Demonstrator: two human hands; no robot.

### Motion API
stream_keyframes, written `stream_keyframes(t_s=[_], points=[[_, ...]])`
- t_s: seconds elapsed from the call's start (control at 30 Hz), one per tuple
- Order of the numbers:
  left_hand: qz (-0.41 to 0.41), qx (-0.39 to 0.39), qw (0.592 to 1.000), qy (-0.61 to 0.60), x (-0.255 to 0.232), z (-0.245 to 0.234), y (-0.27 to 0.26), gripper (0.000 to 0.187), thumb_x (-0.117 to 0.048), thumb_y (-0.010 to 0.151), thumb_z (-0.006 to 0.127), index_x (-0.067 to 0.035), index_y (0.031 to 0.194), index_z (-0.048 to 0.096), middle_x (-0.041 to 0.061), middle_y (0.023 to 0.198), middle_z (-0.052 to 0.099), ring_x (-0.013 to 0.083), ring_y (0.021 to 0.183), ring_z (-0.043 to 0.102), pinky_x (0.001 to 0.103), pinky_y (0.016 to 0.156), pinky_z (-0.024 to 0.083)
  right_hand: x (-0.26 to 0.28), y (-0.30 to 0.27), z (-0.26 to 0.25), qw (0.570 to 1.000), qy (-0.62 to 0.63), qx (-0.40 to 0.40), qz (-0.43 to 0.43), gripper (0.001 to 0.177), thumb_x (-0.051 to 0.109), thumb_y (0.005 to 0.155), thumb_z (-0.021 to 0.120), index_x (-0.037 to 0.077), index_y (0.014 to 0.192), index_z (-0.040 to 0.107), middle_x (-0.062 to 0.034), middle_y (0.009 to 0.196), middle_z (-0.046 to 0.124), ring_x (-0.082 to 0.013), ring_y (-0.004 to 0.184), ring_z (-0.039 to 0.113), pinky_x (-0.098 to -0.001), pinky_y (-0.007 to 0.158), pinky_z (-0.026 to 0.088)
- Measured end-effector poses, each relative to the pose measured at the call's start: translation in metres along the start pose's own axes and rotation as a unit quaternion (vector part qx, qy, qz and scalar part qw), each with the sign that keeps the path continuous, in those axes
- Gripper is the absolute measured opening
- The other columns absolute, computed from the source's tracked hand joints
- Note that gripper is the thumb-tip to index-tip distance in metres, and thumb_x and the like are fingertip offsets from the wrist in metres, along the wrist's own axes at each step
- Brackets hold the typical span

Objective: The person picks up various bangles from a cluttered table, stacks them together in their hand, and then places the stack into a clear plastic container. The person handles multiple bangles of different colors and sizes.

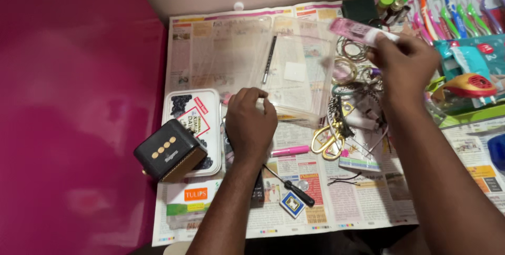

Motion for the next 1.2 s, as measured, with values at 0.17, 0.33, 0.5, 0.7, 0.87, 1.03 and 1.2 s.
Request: stream_keyframes(t_s=[0.17,0.33,0.5,0.7,0.87,1.03,1.2], points=[[0.005,-0.005,1.0,-0.007,0.0,0.001,0.002,0.007,-0.008,0.084,0.071,-0.007,0.09,0.068,0.009,0.093,0.069,0.0311,0.093,0.065,0.045,0.081,0.053,-0.047,0.022,0.093,0.979,-0.173,0.068,0.085,0.018,0.01,0.086,0.082,-0.005,0.09,0.074,-0.0133,0.083,0.077,-0.0146,0.07,0.08,-0.0247,0.066,0.062],[0.002,-0.004,1.0,-0.007,0.003,0.001,0.002,0.007,-0.008,0.083,0.071,-0.007,0.089,0.069,0.008,0.093,0.069,0.0309,0.093,0.065,0.045,0.079,0.054,-0.066,0.033,0.119,0.981,-0.173,0.03,0.084,0.028,0.009,0.087,0.084,-0.007,0.102,0.066,-0.0182,0.085,0.076,-0.0203,0.069,0.078,-0.0282,0.06,0.063],[0.008,-0.007,1.0,-0.012,0.003,0.003,0.002,0.006,-0.008,0.084,0.071,-0.006,0.089,0.068,0.008,0.094,0.069,0.0303,0.093,0.065,0.044,0.079,0.055,-0.063,0.038,0.113,0.961,-0.256,0.037,0.097,0.041,0.014,0.085,0.083,-0.008,0.11,0.059,-0.0222,0.093,0.072,-0.022,0.069,0.079,-0.031,0.059,0.063],[0.005,0.001,1.0,-0.01,0.004,0.005,0.002,0.006,-0.008,0.084,0.071,-0.006,0.089,0.068,0.008,0.093,0.069,0.0294,0.092,0.065,0.043,0.077,0.055,-0.085,0.058,0.128,0.872,-0.472,0.075,0.106,0.046,0.029,0.087,0.086,-0.008,0.106,0.068,-0.0253,0.101,0.076,-0.0252,0.077,0.076,-0.0344,0.065,0.062],[-0.001,0.021,1.0,0.004,0.005,0.007,0.003,0.005,-0.008,0.086,0.07,-0.006,0.09,0.068,0.008,0.093,0.069,0.0272,0.091,0.066,0.042,0.076,0.056,-0.079,0.06,0.139,0.837,-0.53,0.079,-0.11,0.055,0.027,0.072,0.097,-0.011,0.098,0.066,-0.029,0.094,0.072,-0.0359,0.079,0.071,-0.043,0.065,0.059],[0.004,0.008,1.0,-0.01,0.003,0.004,0.002,0.006,-0.007,0.084,0.071,-0.006,0.09,0.069,0.008,0.093,0.069,0.029,0.092,0.065,0.044,0.077,0.055,-0.05,0.04,0.103,0.945,-0.247,0.171,0.133,0.03,0.019,0.09,0.08,-0.004,0.107,0.07,-0.0179,0.093,0.077,-0.0209,0.075,0.08,-0.0284,0.065,0.066],[-0.002,0.004,1.0,-0.008,0.001,0.001,0.002,0.007,-0.007,0.083,0.072,-0.006,0.089,0.069,0.008,0.093,0.069,0.0312,0.094,0.065,0.046,0.078,0.053,0.027,0.022,-0.053,0.993,-0.031,0.086,0.081,0.021,0.017,0.107,0.069,-0.001,0.117,0.067,-0.0117,0.104,0.073,-0.0172,0.087,0.074,-0.0271,0.076,0.062]])
Point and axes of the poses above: each hand's wrist, its own y-axis towards the middle knuckle, its own z-axis out of the palm, x = y × z, the point moved 6 cm from there along y, towards the middle knuckle
